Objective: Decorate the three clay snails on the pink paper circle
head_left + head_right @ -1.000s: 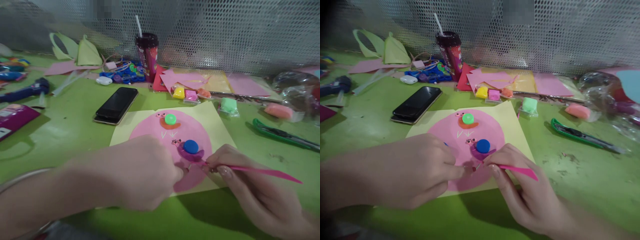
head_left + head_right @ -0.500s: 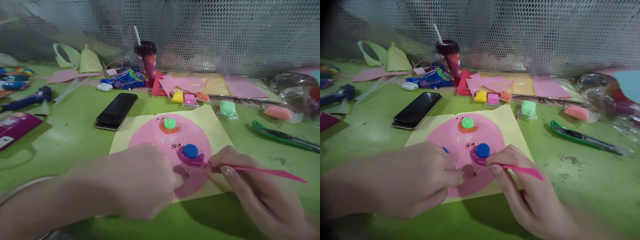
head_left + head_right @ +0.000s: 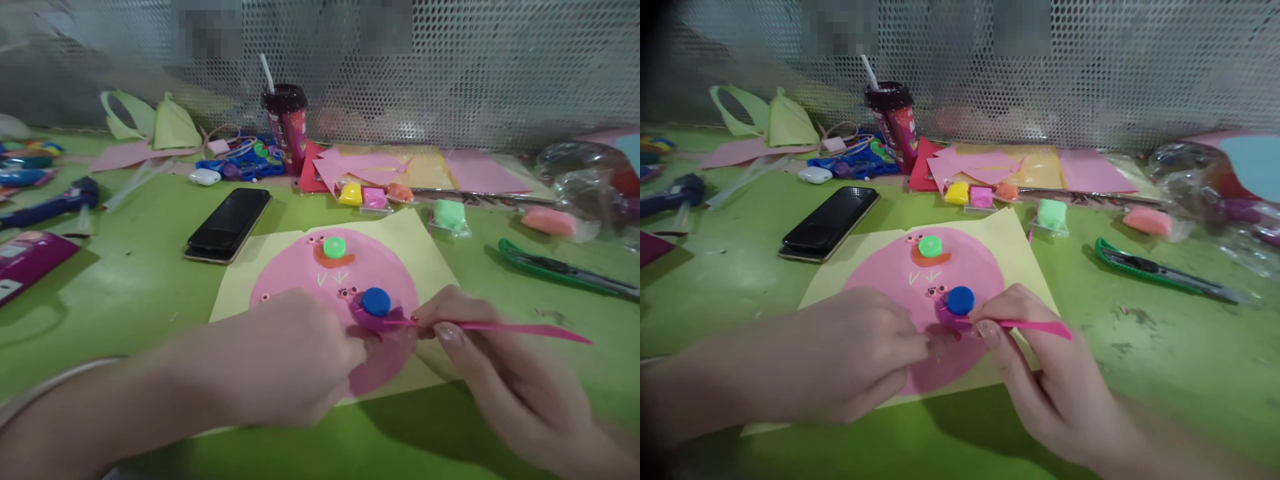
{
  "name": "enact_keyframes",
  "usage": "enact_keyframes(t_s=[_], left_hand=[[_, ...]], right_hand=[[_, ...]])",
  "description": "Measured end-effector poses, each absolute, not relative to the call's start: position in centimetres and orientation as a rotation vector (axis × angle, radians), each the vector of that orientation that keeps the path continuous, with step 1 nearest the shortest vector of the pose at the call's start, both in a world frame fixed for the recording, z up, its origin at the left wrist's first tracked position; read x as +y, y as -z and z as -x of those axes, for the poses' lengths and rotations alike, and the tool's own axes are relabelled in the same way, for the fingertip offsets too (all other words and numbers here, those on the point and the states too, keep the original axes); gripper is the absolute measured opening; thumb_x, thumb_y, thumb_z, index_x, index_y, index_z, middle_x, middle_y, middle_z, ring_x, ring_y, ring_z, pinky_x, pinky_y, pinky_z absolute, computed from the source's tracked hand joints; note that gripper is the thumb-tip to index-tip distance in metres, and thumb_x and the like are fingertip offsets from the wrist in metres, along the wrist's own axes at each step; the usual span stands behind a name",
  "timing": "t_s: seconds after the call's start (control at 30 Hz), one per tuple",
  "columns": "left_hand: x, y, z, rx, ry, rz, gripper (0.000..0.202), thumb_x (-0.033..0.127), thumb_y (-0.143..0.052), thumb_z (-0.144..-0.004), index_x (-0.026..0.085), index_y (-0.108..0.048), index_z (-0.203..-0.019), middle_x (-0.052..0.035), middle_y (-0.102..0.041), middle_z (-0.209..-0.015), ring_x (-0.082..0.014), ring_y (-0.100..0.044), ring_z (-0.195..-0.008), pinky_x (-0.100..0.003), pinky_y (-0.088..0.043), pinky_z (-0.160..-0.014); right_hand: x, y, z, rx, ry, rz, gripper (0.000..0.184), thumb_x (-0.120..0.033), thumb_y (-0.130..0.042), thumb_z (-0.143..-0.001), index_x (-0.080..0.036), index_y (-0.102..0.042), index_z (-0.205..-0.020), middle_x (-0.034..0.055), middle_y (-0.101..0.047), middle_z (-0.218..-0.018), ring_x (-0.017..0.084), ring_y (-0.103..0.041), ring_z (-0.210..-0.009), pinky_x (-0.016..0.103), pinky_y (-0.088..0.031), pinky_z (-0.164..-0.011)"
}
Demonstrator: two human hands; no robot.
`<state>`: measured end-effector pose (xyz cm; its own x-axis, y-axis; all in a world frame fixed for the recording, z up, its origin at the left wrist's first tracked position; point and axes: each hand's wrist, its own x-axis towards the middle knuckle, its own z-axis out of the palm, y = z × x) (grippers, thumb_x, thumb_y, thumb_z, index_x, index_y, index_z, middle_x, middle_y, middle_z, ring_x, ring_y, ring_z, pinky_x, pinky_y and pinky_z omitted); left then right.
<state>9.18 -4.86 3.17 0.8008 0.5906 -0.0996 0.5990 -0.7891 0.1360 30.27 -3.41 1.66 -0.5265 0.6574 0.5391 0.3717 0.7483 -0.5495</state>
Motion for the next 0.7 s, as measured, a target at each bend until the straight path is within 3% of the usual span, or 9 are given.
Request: enact_keyframes(t_s=[0.13, 0.23, 0.3, 0.4, 0.53, 0.7], left_hand=[[-4.7, -3.6, -9.2, 0.904, 0.187, -2.803, 0.012, 0.015, -0.054, -0.079, 0.019, -0.06, -0.069, 0.0002, -0.063, -0.061, -0.0194, -0.058, -0.054, -0.031, -0.032, -0.046], [-4.4, -4.7, -8.6, 0.921, 0.073, -2.677, 0.026, 0.012, -0.048, -0.081, 0.023, -0.065, -0.098, 0.0021, -0.068, -0.072, -0.0171, -0.058, -0.058, -0.029, -0.035, -0.049], [-4.3, -5.4, -8.3, 0.914, -0.022, -2.663, 0.041, 0.012, -0.045, -0.083, 0.027, -0.058, -0.119, 0.0025, -0.069, -0.077, -0.0164, -0.059, -0.059, -0.028, -0.036, -0.051], [-4.1, -6.0, -8.1, 0.973, -0.222, -2.609, 0.042, 0.017, -0.042, -0.09, 0.025, -0.051, -0.13, 0.0002, -0.071, -0.095, -0.0172, -0.064, -0.077, -0.027, -0.042, -0.064], [-3.9, -5.9, -8.6, 1.06, -0.319, -2.358, 0.038, 0.025, -0.044, -0.095, 0.024, -0.046, -0.132, -0.0009, -0.063, -0.123, -0.017, -0.062, -0.102, -0.024, -0.044, -0.077], [-3.7, -5.2, -9.1, 1.168, -0.39, -2.061, 0.018, 0.028, -0.053, -0.09, 0.025, -0.06, -0.107, 0.0054, -0.071, -0.092, -0.0111, -0.065, -0.075, -0.02, -0.045, -0.063]], right_hand=[[-3.6, -1.5, -30.4, -2.18, -0.478, 0.767, 0.016, -0.014, -0.044, -0.092, -0.022, -0.056, -0.094, 0.0014, -0.064, -0.082, 0.011, -0.062, -0.078, 0.018, -0.053, -0.068], [-3.7, -1.3, -30.8, -2.14, -0.525, 0.806, 0.017, -0.018, -0.037, -0.096, -0.023, -0.053, -0.091, -0.0002, -0.059, -0.075, 0.011, -0.059, -0.072, 0.019, -0.051, -0.062], [-3.8, -1.2, -31.1, -2.098, -0.583, 0.806, 0.022, -0.02, -0.032, -0.098, -0.023, -0.048, -0.084, -0.0017, -0.052, -0.068, 0.01, -0.055, -0.064, 0.019, -0.048, -0.054], [-3.9, -1.1, -31.3, -2.121, -0.6, 0.795, 0.024, -0.02, -0.029, -0.098, -0.023, -0.044, -0.08, -0.002, -0.05, -0.066, 0.01, -0.054, -0.059, 0.02, -0.046, -0.049], [-4.0, -1.1, -31.3, -2.238, -0.459, 0.82, 0.016, -0.018, -0.034, -0.097, -0.024, -0.049, -0.098, -0.0045, -0.053, -0.061, 0.009, -0.053, -0.049, 0.019, -0.044, -0.044], [-4.0, -0.8, -31.7, -2.347, -0.177, 0.664, 0.023, -0.016, -0.035, -0.096, -0.021, -0.048, -0.114, 0.0015, -0.064, -0.068, 0.014, -0.062, -0.059, 0.022, -0.046, -0.046]])
